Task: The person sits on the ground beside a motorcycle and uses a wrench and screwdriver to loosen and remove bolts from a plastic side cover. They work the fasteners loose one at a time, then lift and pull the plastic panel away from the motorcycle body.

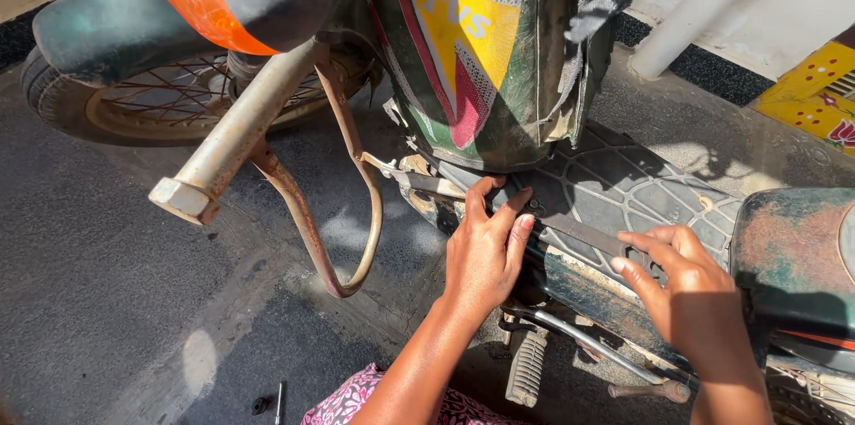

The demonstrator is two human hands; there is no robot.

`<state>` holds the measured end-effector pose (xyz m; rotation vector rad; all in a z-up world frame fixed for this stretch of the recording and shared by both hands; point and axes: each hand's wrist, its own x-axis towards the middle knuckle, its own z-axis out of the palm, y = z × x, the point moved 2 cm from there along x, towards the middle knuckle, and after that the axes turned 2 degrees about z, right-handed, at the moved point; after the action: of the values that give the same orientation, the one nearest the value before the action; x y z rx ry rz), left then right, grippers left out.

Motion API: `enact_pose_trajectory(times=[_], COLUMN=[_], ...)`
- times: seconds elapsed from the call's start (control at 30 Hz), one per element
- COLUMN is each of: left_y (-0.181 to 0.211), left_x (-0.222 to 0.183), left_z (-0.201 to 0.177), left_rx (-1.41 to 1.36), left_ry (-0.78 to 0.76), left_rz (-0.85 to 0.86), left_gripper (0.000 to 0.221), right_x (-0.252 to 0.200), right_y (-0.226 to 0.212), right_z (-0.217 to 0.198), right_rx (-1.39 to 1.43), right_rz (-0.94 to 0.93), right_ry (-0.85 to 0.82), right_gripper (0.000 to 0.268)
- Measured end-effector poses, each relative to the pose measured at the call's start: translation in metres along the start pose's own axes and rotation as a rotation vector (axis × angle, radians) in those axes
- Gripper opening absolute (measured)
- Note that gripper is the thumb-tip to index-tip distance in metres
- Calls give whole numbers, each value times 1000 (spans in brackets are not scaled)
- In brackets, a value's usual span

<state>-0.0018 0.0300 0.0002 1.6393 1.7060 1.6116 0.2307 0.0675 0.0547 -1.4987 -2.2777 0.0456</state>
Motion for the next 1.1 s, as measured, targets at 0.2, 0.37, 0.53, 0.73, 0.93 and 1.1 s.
enact_pose_trajectory(times=[0.2, 0.37, 0.53, 0.73, 0.93, 1.1], left_y=[4, 4, 3, 1, 2, 1], left_x=[-2, -1, 0, 0, 0, -1], left_z=[0, 0, -1, 1, -1, 1], left_rx=[19, -6, -21, 1, 6, 6], left_ry=[7, -11, -8, -5, -7, 6], left_rz=[42, 23, -5, 9, 2, 15], left_gripper=[33, 33, 32, 32, 31, 30], right_x=[-12, -14, -18, -22, -21, -22], right_y=[-15, -20, -19, -19, -25, -25], right_z=[8, 8, 10, 12, 11, 12], right_rx=[-26, 19, 73, 127, 157, 152], right_rz=[185, 237, 297, 243, 214, 178], right_ry=[-15, 1, -33, 49, 64, 100], right_gripper=[38, 38, 35, 37, 38, 37])
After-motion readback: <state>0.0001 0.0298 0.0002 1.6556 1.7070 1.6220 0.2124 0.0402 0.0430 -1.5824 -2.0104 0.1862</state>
